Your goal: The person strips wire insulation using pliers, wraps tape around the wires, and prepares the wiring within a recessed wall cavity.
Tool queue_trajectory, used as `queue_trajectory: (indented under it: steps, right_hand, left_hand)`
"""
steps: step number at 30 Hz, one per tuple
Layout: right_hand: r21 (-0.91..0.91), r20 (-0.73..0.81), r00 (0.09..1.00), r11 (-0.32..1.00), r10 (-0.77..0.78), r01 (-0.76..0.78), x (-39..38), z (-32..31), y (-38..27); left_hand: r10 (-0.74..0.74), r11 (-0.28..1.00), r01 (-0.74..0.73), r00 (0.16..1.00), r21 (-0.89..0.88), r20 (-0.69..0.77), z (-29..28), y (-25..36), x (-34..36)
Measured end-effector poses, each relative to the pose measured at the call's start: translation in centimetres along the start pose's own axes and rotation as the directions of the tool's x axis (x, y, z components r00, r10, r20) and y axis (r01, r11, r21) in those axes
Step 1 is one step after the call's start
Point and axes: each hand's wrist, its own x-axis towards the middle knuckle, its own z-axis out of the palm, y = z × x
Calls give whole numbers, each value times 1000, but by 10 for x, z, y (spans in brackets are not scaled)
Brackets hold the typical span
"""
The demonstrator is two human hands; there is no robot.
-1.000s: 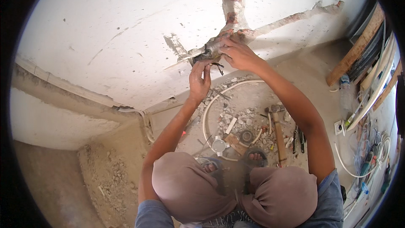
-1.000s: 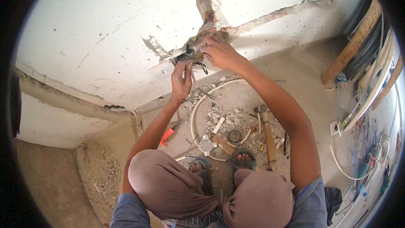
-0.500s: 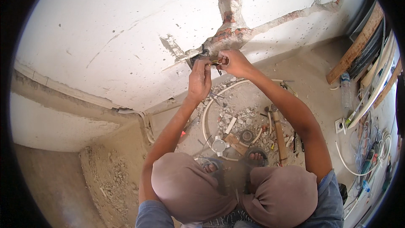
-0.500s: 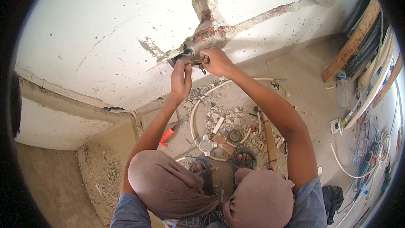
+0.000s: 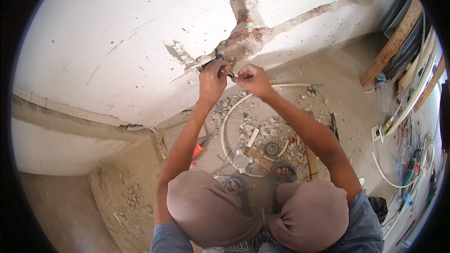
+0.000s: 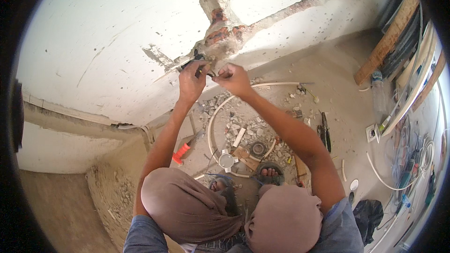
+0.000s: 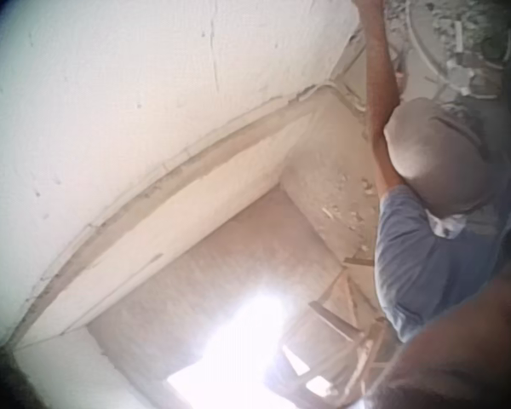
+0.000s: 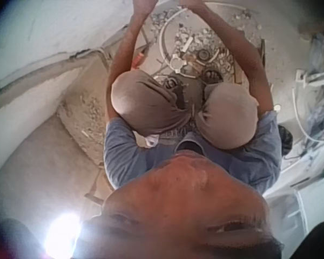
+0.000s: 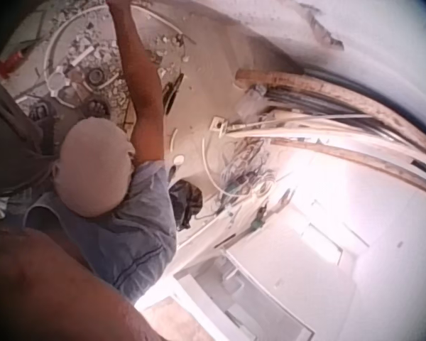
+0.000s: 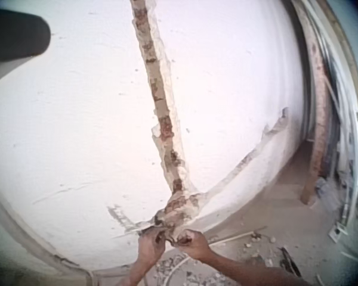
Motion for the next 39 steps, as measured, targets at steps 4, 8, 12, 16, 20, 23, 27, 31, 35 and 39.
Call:
queue_trajectory:
  steps: [4, 8, 12, 16, 20, 23, 27, 31, 35, 39]
  right_hand:
    - [18, -250, 958, 988, -142, 151, -19, 53, 10]
    - [-51, -202, 966, 987, -162, 154, -22, 52, -1]
    - [-151, -111, 935, 935, -337, 319, -12, 4, -41]
    - [-460, 6, 727, 643, -687, 612, 20, -16, -61]
    - [-521, 328, 890, 725, -317, 450, 27, -31, -65]
    - [-467, 341, 819, 673, -461, 573, 7, -32, -72]
    - [-423, 370, 887, 800, -276, 425, 8, -33, -88]
    - [-500, 479, 821, 671, -312, 547, 12, -40, -88]
    - [-394, 564, 813, 820, -141, 416, 17, -55, -96]
    - [-290, 570, 797, 857, -202, 425, 21, -62, -91]
  left_hand:
    - [-103, 992, 106, 993, 61, -57, 10, 6, 2]
    - [-93, 994, 95, 995, 50, -35, 13, 5, -1]
    - [-86, 995, 88, 996, -48, 32, -14, 7, -1]
    - [-102, 966, 118, 991, -229, 81, -10, 8, -12]
    - [-134, 972, 147, 988, -181, 82, -12, 5, -7]
    - [-149, 969, 155, 988, -190, 49, -7, 9, -7]
    - [-94, 989, 102, 992, -107, 78, -8, 6, -15]
    - [-157, 973, 168, 984, -156, 81, -9, 12, -14]
    - [-137, 971, 147, 988, -187, 66, -11, 14, -17]
    - [-108, 991, 114, 991, -77, 75, -6, 19, -18]
